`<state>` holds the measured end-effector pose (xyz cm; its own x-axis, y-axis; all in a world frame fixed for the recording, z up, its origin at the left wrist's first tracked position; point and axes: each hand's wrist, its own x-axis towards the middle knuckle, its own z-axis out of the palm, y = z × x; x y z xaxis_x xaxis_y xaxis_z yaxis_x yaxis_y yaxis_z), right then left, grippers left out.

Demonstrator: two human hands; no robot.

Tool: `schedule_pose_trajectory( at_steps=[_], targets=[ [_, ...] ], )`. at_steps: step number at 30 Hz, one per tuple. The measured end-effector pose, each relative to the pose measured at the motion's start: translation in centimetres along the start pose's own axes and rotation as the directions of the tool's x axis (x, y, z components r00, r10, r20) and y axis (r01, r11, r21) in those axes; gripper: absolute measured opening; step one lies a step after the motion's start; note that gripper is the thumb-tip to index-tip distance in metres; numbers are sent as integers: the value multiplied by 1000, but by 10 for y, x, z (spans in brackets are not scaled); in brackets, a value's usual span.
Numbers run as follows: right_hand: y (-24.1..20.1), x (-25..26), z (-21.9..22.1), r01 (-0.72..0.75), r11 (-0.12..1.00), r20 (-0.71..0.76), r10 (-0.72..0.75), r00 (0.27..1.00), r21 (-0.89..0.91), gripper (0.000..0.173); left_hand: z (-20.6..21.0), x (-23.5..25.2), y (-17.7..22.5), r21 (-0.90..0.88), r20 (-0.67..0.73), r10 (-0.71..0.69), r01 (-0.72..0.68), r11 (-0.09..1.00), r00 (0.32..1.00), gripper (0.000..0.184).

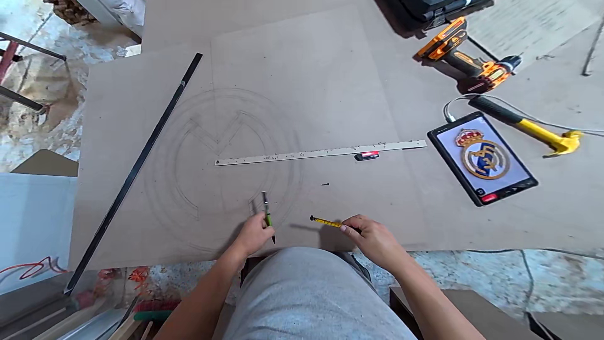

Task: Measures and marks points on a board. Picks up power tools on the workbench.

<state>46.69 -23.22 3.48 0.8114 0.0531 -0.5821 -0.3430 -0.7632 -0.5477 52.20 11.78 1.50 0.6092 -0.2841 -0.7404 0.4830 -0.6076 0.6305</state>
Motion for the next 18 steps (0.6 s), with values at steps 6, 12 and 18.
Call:
schedule_pose_trajectory(
  at_steps=[6, 12, 18],
  targets=[
    [-31, 11, 8, 44, 998, 124, -39, 991, -36, 28, -10, -17, -11, -424, -239, 263, -344, 838, 935, 27],
    [-79, 23, 22, 41, 998, 93, -36, 995, -51, 24, -8, -11, 8, -104, -229, 475, -506, 856, 850, 32],
    [-97, 49, 17, 143, 988, 58, -140, 989, -60, 23, -13, -8, 35, 30, -291, 402, -412, 911, 868, 27]
  ],
)
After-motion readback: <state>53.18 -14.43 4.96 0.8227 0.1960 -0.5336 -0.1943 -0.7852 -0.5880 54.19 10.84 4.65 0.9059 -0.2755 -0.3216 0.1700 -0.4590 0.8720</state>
